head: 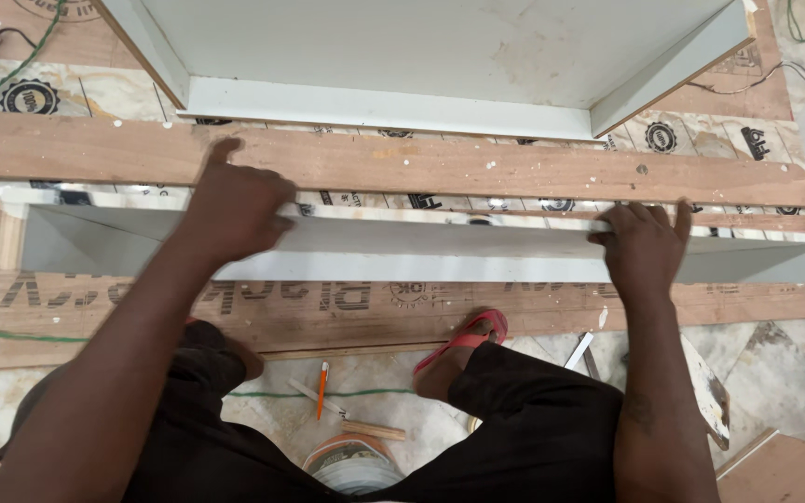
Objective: The person applies masking tape to the edges of a white wooden cabinet frame. They repeatedly tear off strips of tape and press them along the seams and corners of the furniture piece, smoothing the tape down with their fingers.
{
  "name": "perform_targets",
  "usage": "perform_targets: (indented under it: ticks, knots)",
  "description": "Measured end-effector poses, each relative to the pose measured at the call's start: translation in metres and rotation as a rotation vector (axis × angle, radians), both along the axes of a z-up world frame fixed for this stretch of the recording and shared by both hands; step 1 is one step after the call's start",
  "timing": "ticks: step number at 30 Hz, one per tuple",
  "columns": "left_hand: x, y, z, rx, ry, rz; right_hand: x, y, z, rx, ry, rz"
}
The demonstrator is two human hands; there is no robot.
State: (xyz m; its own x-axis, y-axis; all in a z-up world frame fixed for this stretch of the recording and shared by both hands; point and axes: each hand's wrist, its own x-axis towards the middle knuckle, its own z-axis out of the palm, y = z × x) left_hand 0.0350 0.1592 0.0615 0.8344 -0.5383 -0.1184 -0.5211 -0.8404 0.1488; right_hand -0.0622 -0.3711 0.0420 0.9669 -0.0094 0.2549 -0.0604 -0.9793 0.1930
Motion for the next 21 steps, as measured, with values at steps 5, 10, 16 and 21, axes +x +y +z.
perform_targets:
  ticks: [5,10,16,21]
  knots:
    - [-0.002,0.073,-0.016,0.077,-0.133,0.131,0.022,0.062,0.009,0.089,0.023,0.184]
    - [-0.007,0.123,-0.032,0.248,-0.116,0.251,0.040,0.112,0.011,0.081,0.094,0.258]
    - [-0.011,0.157,-0.053,0.226,-0.126,0.321,0.046,0.143,0.008,0.099,0.207,0.279]
    - [-0.013,0.165,-0.069,0.232,-0.102,0.368,0.050,0.151,-0.001,0.109,0.222,0.303]
